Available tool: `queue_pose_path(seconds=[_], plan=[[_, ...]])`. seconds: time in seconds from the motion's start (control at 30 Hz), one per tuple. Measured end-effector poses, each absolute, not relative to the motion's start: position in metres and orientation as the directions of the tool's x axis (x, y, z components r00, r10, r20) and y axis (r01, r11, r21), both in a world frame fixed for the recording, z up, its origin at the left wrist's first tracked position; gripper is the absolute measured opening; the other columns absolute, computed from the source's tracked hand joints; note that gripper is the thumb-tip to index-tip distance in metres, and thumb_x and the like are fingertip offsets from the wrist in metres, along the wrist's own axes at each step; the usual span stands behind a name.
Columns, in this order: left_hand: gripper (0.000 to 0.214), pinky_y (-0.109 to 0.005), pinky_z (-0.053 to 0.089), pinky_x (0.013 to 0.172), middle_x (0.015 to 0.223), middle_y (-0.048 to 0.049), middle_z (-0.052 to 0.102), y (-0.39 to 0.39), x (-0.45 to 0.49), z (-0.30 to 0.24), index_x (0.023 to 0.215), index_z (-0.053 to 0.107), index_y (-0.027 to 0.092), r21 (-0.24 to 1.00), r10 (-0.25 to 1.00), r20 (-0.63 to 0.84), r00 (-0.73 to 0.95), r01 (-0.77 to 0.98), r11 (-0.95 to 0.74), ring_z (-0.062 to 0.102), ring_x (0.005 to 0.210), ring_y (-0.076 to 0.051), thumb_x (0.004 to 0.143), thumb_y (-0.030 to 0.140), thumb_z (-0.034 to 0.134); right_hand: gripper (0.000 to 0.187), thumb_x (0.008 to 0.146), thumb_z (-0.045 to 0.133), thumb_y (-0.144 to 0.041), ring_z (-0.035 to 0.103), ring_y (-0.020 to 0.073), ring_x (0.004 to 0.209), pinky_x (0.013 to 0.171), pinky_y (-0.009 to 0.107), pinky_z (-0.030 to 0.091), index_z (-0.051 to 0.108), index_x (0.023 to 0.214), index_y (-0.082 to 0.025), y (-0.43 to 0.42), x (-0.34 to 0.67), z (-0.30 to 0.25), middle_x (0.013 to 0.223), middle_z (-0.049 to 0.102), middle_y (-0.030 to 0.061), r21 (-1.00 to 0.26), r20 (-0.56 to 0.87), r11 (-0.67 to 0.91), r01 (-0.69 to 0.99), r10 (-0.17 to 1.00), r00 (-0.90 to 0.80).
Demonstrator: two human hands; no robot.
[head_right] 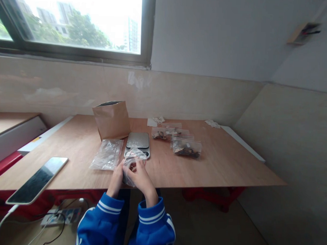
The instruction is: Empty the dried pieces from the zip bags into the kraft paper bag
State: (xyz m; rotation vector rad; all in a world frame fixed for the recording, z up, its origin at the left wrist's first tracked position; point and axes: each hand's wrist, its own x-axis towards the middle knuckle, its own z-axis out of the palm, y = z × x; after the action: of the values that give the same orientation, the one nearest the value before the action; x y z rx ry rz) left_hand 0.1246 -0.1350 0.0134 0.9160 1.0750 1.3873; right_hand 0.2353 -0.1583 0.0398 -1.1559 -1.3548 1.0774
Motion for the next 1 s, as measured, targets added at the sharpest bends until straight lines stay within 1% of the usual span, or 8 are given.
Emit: queue_pose_path(seconds=[0.1, 0.27, 0.43, 0.57, 0.7, 0.77, 0.9, 1.0], plan=[[0.036, -0.042, 0.033, 0.108, 0.114, -0.0117, 0.068, -0.135, 0.126, 0.016, 0.102, 0.070, 0.011, 0.975, 0.991, -0.036, -0.130, -0.220, 0.007, 0.055, 0.117, -0.028, 0.082, 0.037, 0.055, 0.046, 0.076, 0.064, -0.034, 0.060, 0.0148, 0.076, 0.071, 0.027, 0.051, 0.056, 0.120, -0.022, -0.154, 0.233, 0.038, 0.096, 0.063, 0.0036, -0.987, 0.147, 0.147, 0.070, 0.989, -0.017], [0.041, -0.039, 0.034, 0.108, 0.119, -0.0103, 0.065, -0.134, 0.128, 0.019, 0.111, 0.067, 0.012, 0.975, 0.993, -0.011, -0.116, -0.224, -0.015, 0.054, 0.119, -0.024, 0.087, 0.040, 0.047, 0.034, 0.074, 0.066, -0.034, 0.061, 0.0149, 0.073, 0.068, 0.026, 0.050, 0.061, 0.104, -0.019, -0.150, 0.230, 0.038, 0.089, 0.065, 0.0021, -0.989, 0.141, 0.140, 0.056, 0.990, 0.018], [0.040, -0.039, 0.037, 0.106, 0.120, -0.0103, 0.064, -0.136, 0.130, 0.018, 0.112, 0.066, 0.013, 0.983, 0.993, -0.013, -0.113, -0.183, -0.008, 0.054, 0.119, -0.024, 0.088, 0.037, 0.045, 0.029, 0.075, 0.065, -0.036, 0.064, 0.0163, 0.074, 0.068, 0.026, 0.050, 0.059, 0.097, -0.019, -0.151, 0.230, 0.037, 0.087, 0.068, 0.0021, -0.990, 0.128, 0.127, 0.059, 0.992, 0.018], [0.042, -0.038, 0.035, 0.107, 0.123, -0.0100, 0.063, -0.134, 0.129, 0.017, 0.116, 0.064, 0.013, 0.987, 0.994, 0.005, -0.113, -0.156, -0.023, 0.053, 0.120, -0.024, 0.088, 0.037, 0.044, 0.028, 0.075, 0.064, -0.037, 0.065, 0.0173, 0.077, 0.068, 0.027, 0.051, 0.056, 0.095, -0.019, -0.148, 0.230, 0.033, 0.089, 0.068, 0.0033, -0.991, 0.133, 0.132, 0.011, 0.991, 0.029], [0.043, -0.037, 0.031, 0.110, 0.128, -0.0078, 0.059, -0.130, 0.125, 0.017, 0.118, 0.063, 0.016, 0.988, 0.994, 0.029, -0.103, -0.150, -0.044, 0.049, 0.125, -0.023, 0.088, 0.040, 0.044, 0.026, 0.076, 0.064, -0.035, 0.065, 0.0185, 0.082, 0.074, 0.029, 0.051, 0.055, 0.095, -0.019, -0.143, 0.228, 0.030, 0.090, 0.068, 0.0047, -0.984, 0.156, 0.166, -0.064, 0.978, 0.135], [0.042, -0.038, 0.031, 0.110, 0.128, -0.0073, 0.059, -0.127, 0.124, 0.016, 0.117, 0.064, 0.017, 0.988, 0.992, 0.012, -0.127, -0.152, -0.031, 0.048, 0.125, -0.023, 0.088, 0.040, 0.045, 0.026, 0.075, 0.064, -0.034, 0.065, 0.0193, 0.084, 0.076, 0.030, 0.051, 0.056, 0.094, -0.018, -0.143, 0.226, 0.031, 0.091, 0.068, 0.0057, -0.978, 0.161, 0.184, -0.103, 0.966, 0.201], [0.040, -0.040, 0.037, 0.105, 0.118, -0.0088, 0.066, -0.123, 0.127, 0.016, 0.112, 0.066, 0.015, 0.977, 0.983, -0.071, -0.168, -0.208, 0.035, 0.055, 0.118, -0.025, 0.086, 0.040, 0.049, 0.023, 0.073, 0.068, -0.031, 0.066, 0.0192, 0.080, 0.074, 0.030, 0.052, 0.057, 0.087, -0.017, -0.144, 0.226, 0.037, 0.084, 0.069, 0.0053, -0.966, 0.152, 0.208, -0.156, 0.939, 0.309], [0.032, -0.037, 0.039, 0.103, 0.112, -0.0080, 0.068, -0.123, 0.133, 0.020, 0.103, 0.069, 0.015, 0.969, 0.971, -0.107, -0.214, -0.242, 0.053, 0.057, 0.114, -0.024, 0.084, 0.036, 0.054, 0.020, 0.072, 0.069, -0.030, 0.066, 0.0189, 0.077, 0.074, 0.030, 0.052, 0.057, 0.084, -0.017, -0.146, 0.230, 0.040, 0.081, 0.069, 0.0047, -0.964, 0.141, 0.208, -0.166, 0.928, 0.344]])
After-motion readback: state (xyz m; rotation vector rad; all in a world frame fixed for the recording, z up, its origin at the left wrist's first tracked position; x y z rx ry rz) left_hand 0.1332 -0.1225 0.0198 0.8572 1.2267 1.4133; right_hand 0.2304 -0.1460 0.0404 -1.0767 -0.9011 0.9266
